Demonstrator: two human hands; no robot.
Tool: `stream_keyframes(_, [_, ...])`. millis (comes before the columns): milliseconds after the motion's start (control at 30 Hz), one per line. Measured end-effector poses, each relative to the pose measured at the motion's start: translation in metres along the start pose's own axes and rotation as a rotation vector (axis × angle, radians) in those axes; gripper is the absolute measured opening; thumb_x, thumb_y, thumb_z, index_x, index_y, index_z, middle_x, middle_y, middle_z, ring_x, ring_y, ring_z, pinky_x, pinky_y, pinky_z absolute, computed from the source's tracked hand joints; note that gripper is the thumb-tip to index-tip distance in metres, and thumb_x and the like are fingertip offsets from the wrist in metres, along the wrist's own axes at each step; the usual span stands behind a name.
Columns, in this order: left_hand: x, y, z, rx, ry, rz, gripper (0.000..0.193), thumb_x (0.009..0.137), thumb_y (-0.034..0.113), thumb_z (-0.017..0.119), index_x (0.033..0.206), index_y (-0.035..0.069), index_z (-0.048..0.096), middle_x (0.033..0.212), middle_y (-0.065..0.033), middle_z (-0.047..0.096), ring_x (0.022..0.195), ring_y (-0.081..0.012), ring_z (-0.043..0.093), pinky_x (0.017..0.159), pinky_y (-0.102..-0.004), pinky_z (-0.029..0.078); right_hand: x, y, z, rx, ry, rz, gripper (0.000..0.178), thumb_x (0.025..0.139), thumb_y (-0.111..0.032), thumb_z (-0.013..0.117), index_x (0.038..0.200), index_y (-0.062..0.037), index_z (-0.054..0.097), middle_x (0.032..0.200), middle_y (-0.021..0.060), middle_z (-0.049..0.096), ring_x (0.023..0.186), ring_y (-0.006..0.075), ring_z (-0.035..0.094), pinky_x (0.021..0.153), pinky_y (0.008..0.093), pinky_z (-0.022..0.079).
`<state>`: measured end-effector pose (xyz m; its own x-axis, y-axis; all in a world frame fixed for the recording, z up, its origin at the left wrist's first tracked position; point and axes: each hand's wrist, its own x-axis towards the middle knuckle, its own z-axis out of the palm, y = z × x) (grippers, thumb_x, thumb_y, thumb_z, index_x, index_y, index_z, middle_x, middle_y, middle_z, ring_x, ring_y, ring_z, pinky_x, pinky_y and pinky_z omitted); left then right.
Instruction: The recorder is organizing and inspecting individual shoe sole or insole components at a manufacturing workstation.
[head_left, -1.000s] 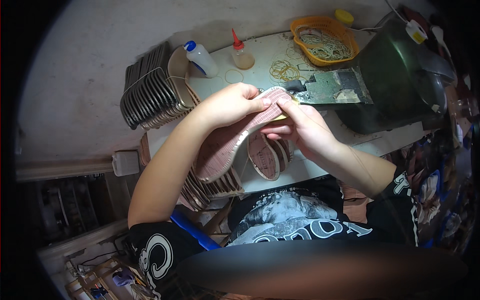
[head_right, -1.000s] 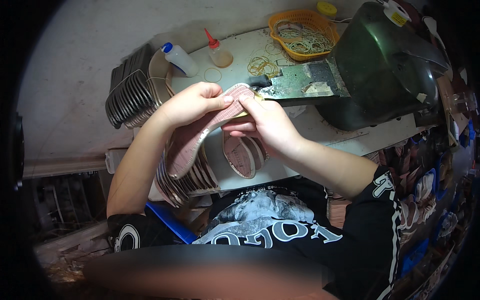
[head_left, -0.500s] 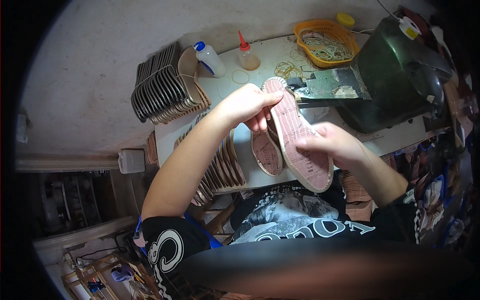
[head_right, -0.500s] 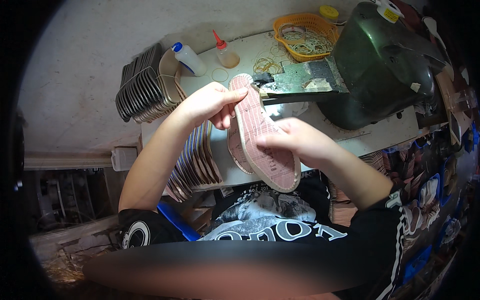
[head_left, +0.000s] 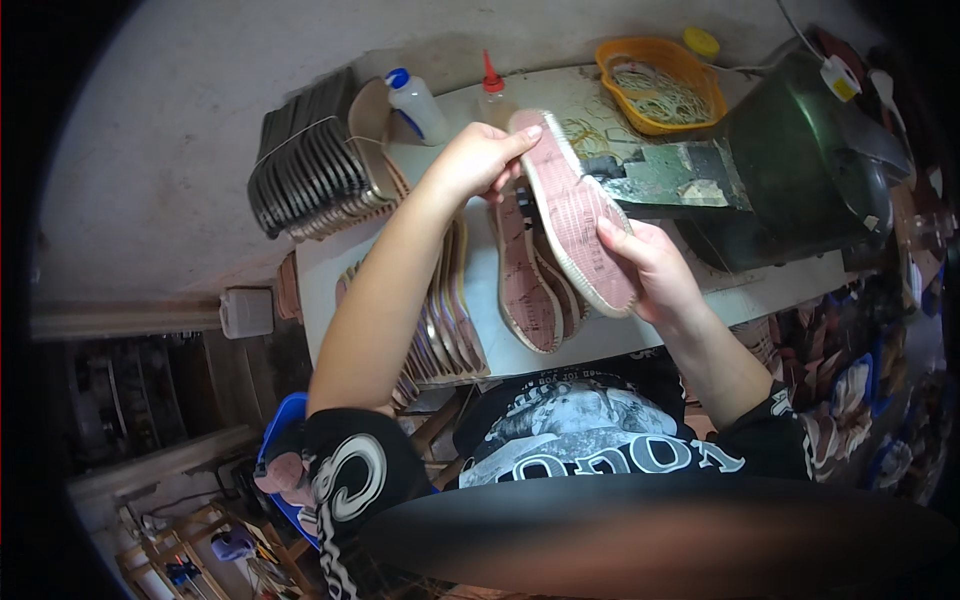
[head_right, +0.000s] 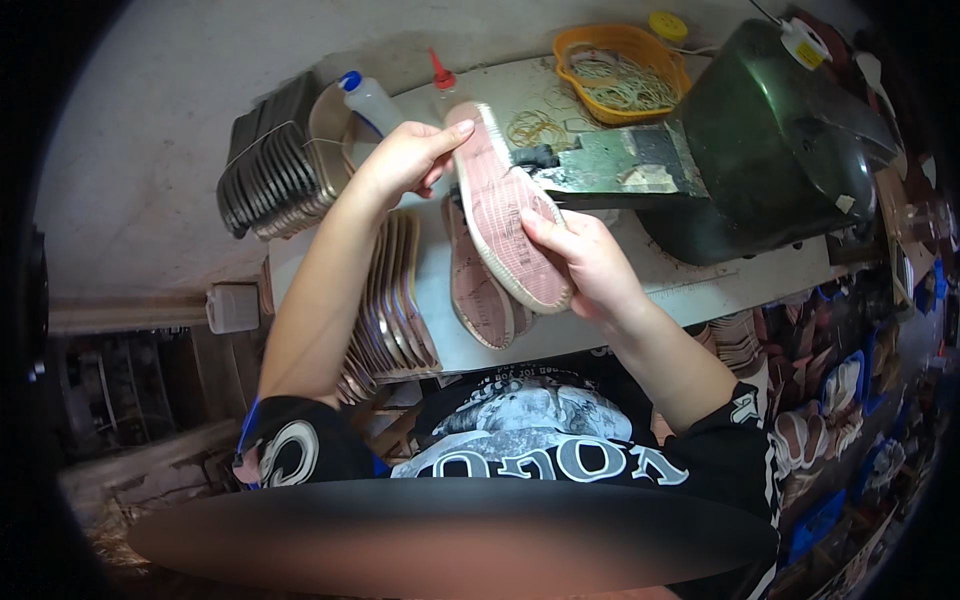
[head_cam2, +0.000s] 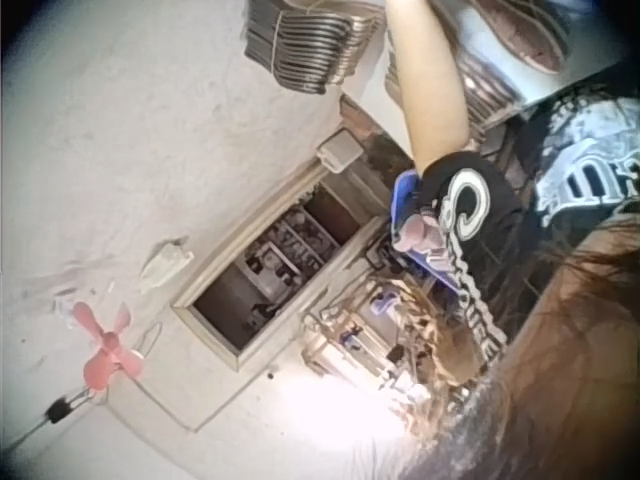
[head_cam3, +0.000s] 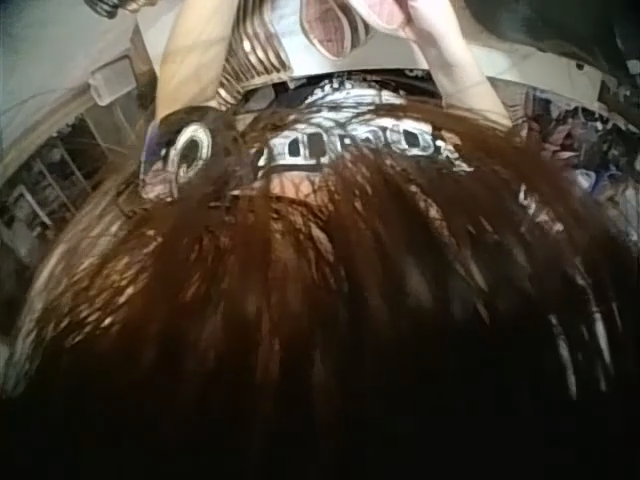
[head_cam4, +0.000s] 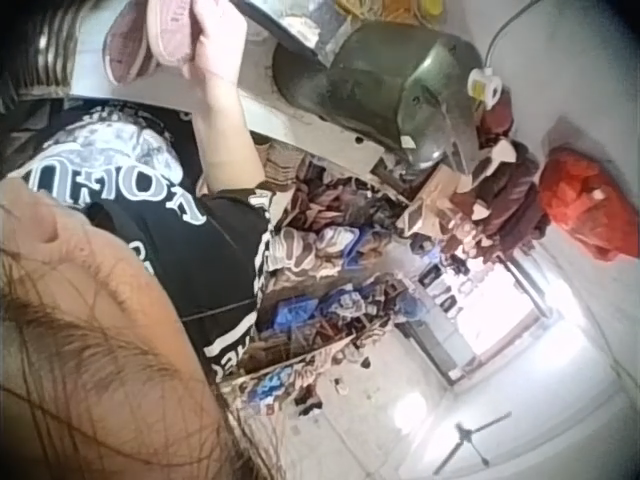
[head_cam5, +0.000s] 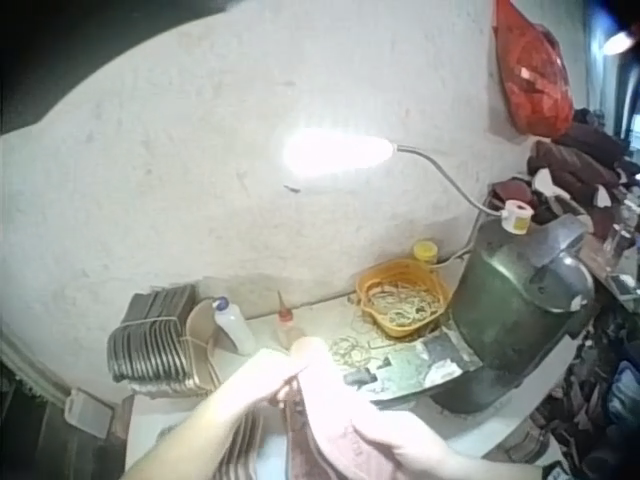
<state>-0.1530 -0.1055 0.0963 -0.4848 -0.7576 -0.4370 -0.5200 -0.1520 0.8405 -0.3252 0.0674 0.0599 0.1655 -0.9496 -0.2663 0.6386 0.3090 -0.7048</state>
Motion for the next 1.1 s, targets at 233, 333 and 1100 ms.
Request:
stream_keyframes(233, [-0.071, -0.103, 0.012, -0.339, 0.488, 0.37, 0.023, 0.097, 0.023, 0.049, 0.09, 0.003, 0.057, 0.065, 0.0004, 0.054, 0.056, -0.0043, 0.047, 0.051, -0.0195, 0.036, -0.036, 0.047, 0.037, -0.325, -0.095, 0.038, 0.034, 0.092, -0.023, 0.061, 0.114, 0.0029, 0.057, 0.104, 0.0052, 0.063, 0.095, 0.0118, 0.059, 0.086, 0.0268, 0.046])
stream_keyframes(333, [-0.118, -0.138, 0.046, 0.153, 0.931, 0.369, 0.012, 0.087, 0.012, 0.06, 0.095, 0.003, 0.057, 0.079, -0.0067, 0.057, 0.077, -0.0188, 0.055, 0.073, -0.0302, 0.044, -0.028, 0.09, 0.013, -0.503, 0.009, -0.044, 0.035, 0.093, -0.021, 0.058, 0.118, 0.0024, 0.05, 0.108, 0.0093, 0.06, 0.101, 0.016, 0.056, 0.089, 0.0293, 0.043])
stream_keyframes(1100, [-0.139, -0.146, 0.122, -0.618, 0.86, 0.755, 0.02, 0.08, 0.007, 0.066, 0.081, 0.004, 0.047, 0.106, -0.011, 0.043, 0.098, -0.0161, 0.043, 0.089, -0.029, 0.032, -0.051, 0.101, 0.032, -0.979, -0.387, -0.395, 0.062, 0.084, -0.003, 0.06, 0.14, 0.0019, 0.034, 0.117, 0.0193, 0.058, 0.108, 0.0254, 0.058, 0.09, 0.0331, 0.045])
